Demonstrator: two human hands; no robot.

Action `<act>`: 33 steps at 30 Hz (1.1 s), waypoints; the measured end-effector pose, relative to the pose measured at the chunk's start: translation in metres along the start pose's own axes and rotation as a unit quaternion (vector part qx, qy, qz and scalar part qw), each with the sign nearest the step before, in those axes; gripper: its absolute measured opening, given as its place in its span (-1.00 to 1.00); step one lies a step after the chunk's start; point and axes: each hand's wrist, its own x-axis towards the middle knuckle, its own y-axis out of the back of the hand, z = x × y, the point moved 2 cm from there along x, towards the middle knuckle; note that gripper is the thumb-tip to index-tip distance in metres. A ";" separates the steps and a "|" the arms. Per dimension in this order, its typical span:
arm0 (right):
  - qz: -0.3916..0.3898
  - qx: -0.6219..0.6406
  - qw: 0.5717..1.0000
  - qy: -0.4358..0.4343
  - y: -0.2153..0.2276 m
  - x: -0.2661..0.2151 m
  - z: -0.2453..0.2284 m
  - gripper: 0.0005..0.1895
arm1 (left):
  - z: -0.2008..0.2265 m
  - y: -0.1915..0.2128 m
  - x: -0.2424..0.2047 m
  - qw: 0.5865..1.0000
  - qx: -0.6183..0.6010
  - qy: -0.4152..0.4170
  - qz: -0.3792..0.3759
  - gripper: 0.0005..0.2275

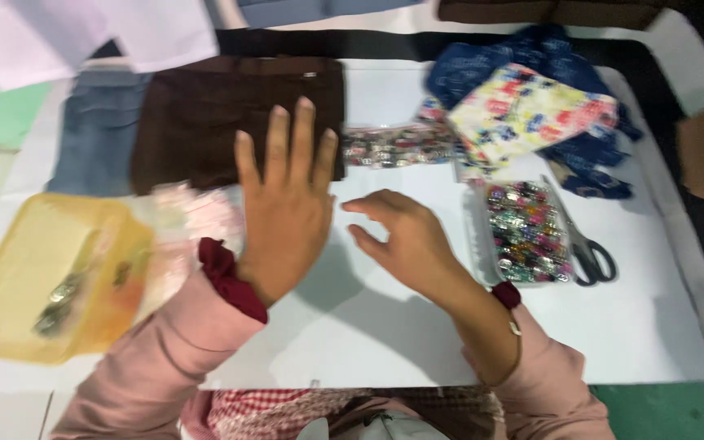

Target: Picking up small metal buttons from a tray and placing them into small plastic bags

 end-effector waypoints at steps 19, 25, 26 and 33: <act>-0.069 -0.144 0.957 -0.241 0.137 -0.098 0.169 -0.75 | 0.213 -0.141 0.038 0.917 -0.379 -0.046 -0.116 -0.77; -0.001 -0.143 0.960 -0.240 0.144 -0.117 0.201 -0.76 | 0.218 -0.146 0.056 0.900 -0.416 -0.035 -0.127 -0.55; -0.006 -0.121 0.960 -0.251 0.146 -0.118 0.201 -0.77 | 0.214 -0.144 0.061 0.892 -0.427 -0.030 -0.147 -0.62; -0.102 -0.070 0.951 -0.282 0.147 -0.098 0.159 -0.61 | 0.199 -0.145 0.061 0.865 -0.454 -0.077 -0.197 -0.75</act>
